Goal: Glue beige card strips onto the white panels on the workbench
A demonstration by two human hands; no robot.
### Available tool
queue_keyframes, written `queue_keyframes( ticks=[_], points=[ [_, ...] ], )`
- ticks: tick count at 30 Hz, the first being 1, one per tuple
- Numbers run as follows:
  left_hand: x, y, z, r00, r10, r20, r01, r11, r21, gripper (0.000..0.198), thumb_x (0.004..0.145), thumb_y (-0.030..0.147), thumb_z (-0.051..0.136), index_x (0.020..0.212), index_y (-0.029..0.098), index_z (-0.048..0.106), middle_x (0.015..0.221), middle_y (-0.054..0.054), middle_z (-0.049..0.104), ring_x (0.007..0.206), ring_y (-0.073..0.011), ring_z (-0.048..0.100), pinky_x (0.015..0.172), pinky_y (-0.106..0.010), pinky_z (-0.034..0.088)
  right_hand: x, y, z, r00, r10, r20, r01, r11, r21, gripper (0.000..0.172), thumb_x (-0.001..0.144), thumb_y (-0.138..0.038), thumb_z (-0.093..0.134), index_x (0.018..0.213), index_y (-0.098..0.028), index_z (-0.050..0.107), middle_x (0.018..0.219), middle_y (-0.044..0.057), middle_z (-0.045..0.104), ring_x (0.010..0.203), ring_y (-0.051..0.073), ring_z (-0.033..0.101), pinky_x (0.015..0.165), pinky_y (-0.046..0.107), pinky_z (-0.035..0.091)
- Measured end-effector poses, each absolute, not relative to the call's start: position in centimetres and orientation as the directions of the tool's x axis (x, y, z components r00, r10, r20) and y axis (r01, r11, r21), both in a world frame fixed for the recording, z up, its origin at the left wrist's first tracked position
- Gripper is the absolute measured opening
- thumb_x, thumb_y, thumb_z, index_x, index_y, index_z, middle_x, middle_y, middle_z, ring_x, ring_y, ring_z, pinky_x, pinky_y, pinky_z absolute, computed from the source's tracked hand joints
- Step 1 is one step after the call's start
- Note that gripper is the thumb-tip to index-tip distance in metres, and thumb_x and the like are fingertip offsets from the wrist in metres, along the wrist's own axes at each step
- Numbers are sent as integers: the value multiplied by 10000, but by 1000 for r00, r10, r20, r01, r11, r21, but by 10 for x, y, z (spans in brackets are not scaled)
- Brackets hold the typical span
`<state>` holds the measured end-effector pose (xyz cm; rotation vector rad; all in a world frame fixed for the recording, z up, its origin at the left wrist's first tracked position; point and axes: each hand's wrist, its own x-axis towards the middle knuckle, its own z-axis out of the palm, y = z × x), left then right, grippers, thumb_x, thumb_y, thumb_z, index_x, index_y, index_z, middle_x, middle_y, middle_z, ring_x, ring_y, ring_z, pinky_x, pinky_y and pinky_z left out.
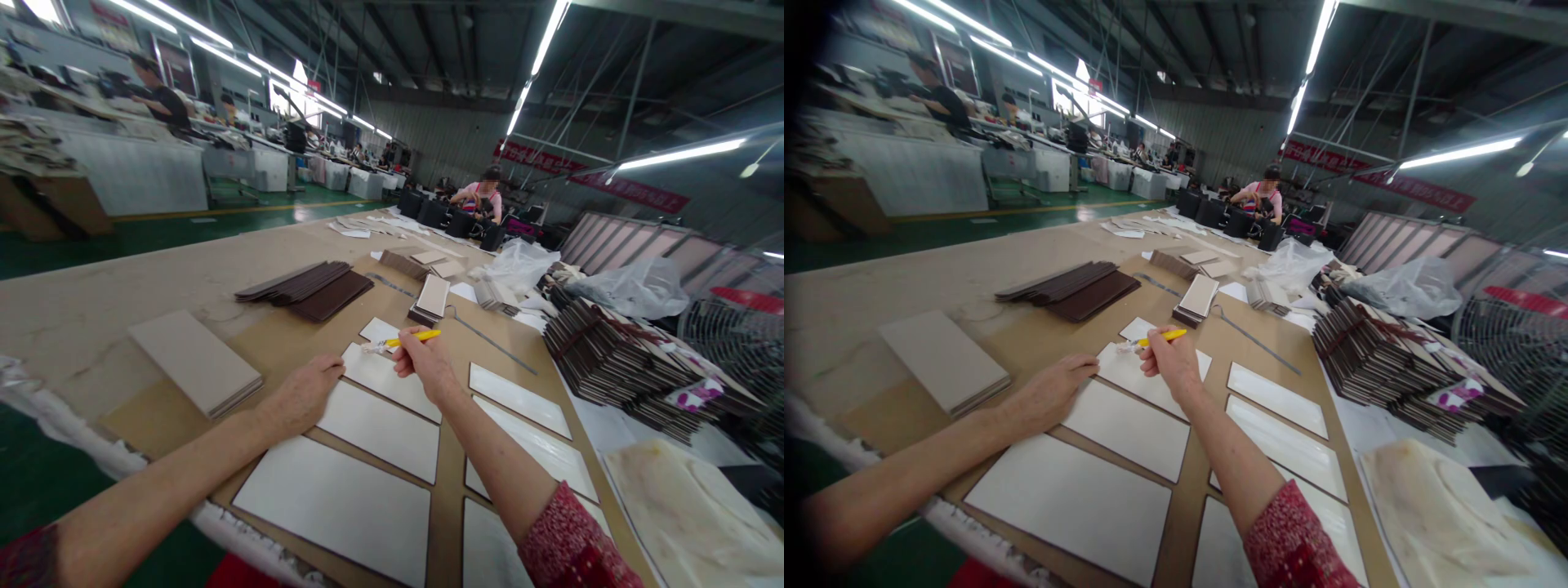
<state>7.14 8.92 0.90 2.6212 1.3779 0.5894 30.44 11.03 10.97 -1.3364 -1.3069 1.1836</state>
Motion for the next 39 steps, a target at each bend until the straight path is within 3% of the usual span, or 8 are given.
queue_keyframes(
  ticks=[9, 16, 23, 39],
  points=[
    [71, 85, 12, 451, 827, 336, 752, -554, 357, 426, 838, -4, 430, 1161, 140, 667, 1233, -136, 637, 1169, -245, 588, 1092, -408, 485, 279, 133, 97, -61, 995, -84, 273, -64, -960, 207, 961, -316, 576, 831, -161, 622, 575, -39, 653, 418, 95, 599, 397, 174, 504],
    [68, 85, 15, 456, 826, 332, 743, -558, 369, 405, 858, 30, 439, 1163, 158, 673, 1206, -115, 628, 1153, -246, 575, 1077, -401, 478, 280, 139, 102, -88, 981, -171, 454, -113, -884, 323, 1019, -410, 606, 852, -136, 645, 633, -54, 618, 460, 76, 572, 454, 196, 500],
    [67, 86, 16, 467, 819, 332, 743, -568, 355, 351, 861, 40, 454, 1088, 165, 691, 1144, -110, 625, 1118, -254, 573, 1051, -403, 476, 304, 134, 113, -52, 969, -240, 579, -167, -798, 301, 1030, -417, 585, 942, -137, 651, 731, -31, 634, 530, 83, 582, 506, 215, 516],
    [64, 86, 11, 491, 779, 391, 715, -616, 329, 333, 881, 91, 440, 1112, 136, 676, 1145, -125, 636, 1101, -273, 585, 1027, -452, 488, 399, 81, 121, 126, 967, -220, 570, -252, -782, 325, 1020, -390, 611, 816, -138, 635, 603, -66, 600, 431, 65, 544, 439, 184, 483]
  ],
)
